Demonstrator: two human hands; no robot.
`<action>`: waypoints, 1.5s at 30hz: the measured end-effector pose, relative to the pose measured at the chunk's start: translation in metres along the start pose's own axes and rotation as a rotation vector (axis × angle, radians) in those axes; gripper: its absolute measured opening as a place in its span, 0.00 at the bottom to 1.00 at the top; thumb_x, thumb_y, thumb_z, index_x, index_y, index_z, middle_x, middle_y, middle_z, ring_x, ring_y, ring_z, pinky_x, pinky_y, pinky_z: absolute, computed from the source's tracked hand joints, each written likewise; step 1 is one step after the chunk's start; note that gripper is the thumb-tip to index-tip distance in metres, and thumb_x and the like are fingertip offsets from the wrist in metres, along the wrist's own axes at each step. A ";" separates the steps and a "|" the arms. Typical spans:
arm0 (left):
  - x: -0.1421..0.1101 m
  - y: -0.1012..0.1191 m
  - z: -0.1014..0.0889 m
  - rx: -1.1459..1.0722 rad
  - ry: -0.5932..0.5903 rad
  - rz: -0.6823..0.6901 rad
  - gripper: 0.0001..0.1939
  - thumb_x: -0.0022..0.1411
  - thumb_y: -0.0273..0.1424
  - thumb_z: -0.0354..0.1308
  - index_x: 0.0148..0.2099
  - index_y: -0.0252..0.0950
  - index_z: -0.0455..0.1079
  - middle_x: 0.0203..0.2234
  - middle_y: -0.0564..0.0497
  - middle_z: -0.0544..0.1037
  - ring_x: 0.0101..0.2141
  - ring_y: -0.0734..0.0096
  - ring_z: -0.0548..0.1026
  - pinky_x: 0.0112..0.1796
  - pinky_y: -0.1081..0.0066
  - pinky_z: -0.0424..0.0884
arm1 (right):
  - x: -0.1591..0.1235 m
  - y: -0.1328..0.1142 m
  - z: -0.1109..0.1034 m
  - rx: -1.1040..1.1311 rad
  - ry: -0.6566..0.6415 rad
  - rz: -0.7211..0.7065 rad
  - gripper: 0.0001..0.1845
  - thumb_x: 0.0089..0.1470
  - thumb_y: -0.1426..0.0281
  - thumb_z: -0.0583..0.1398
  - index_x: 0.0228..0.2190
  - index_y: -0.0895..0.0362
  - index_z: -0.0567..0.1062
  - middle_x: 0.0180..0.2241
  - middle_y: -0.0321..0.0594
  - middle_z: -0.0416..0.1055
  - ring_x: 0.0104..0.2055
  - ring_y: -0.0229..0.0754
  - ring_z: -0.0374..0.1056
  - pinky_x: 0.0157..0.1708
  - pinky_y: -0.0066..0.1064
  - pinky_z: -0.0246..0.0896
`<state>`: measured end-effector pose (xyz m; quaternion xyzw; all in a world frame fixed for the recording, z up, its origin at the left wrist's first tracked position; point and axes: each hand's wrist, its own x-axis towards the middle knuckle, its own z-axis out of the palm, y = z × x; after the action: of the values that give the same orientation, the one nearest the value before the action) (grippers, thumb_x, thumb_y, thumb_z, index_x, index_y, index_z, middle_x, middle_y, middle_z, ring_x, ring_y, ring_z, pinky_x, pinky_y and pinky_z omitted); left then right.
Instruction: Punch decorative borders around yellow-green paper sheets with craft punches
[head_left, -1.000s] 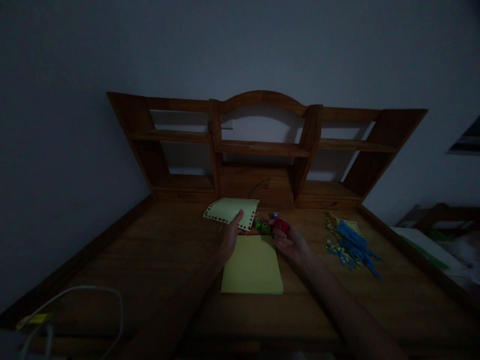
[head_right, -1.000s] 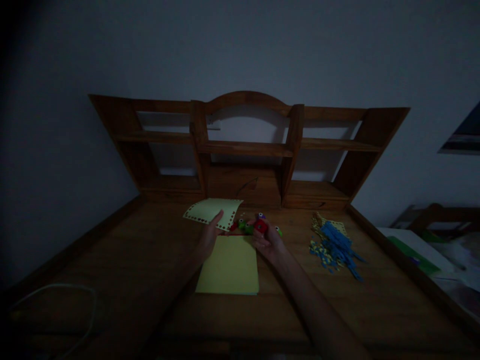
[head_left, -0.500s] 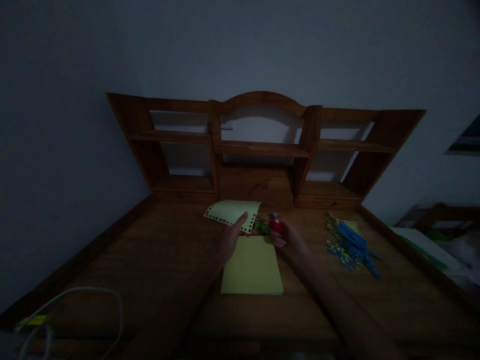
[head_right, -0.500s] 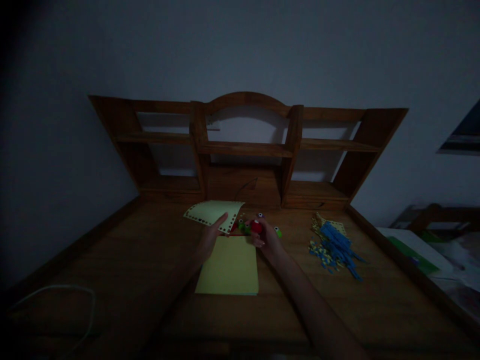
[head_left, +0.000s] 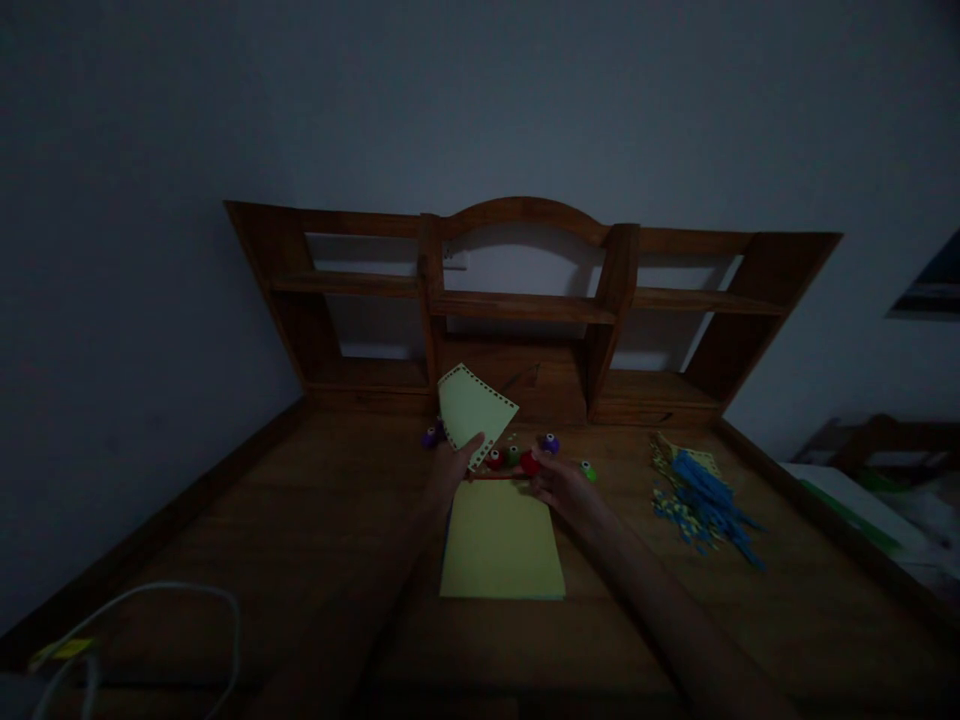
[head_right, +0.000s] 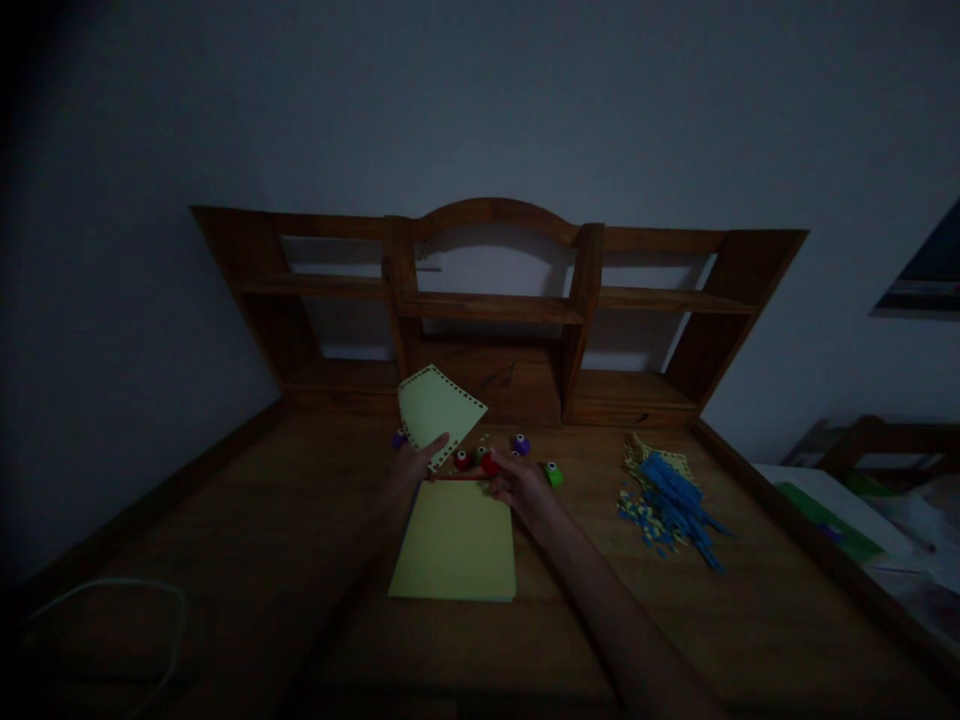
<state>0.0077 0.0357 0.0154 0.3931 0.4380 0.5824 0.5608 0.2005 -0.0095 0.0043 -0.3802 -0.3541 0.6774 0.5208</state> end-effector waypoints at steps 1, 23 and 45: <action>0.001 -0.001 0.000 0.020 0.003 0.037 0.18 0.43 0.35 0.70 0.37 0.34 0.73 0.31 0.46 0.80 0.37 0.58 0.76 0.34 0.67 0.71 | 0.000 0.001 0.000 0.000 0.010 -0.029 0.15 0.47 0.62 0.67 0.36 0.57 0.76 0.36 0.42 0.77 0.25 0.34 0.68 0.29 0.27 0.65; -0.023 -0.002 0.015 0.303 -0.206 0.290 0.14 0.53 0.43 0.63 0.29 0.37 0.68 0.17 0.54 0.69 0.17 0.75 0.63 0.19 0.75 0.58 | -0.005 0.007 0.016 -0.124 0.054 -0.269 0.21 0.37 0.66 0.71 0.36 0.55 0.75 0.38 0.41 0.77 0.37 0.41 0.73 0.39 0.32 0.66; -0.022 -0.007 0.011 0.339 -0.305 0.256 0.20 0.58 0.42 0.59 0.47 0.33 0.69 0.36 0.46 0.77 0.25 0.71 0.72 0.22 0.74 0.65 | -0.004 0.006 0.015 -0.094 -0.023 -0.194 0.16 0.44 0.63 0.69 0.34 0.58 0.78 0.35 0.42 0.76 0.31 0.38 0.69 0.31 0.29 0.60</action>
<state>0.0213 0.0149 0.0130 0.6169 0.3865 0.5009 0.4681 0.1856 -0.0159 0.0063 -0.3605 -0.4264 0.6108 0.5614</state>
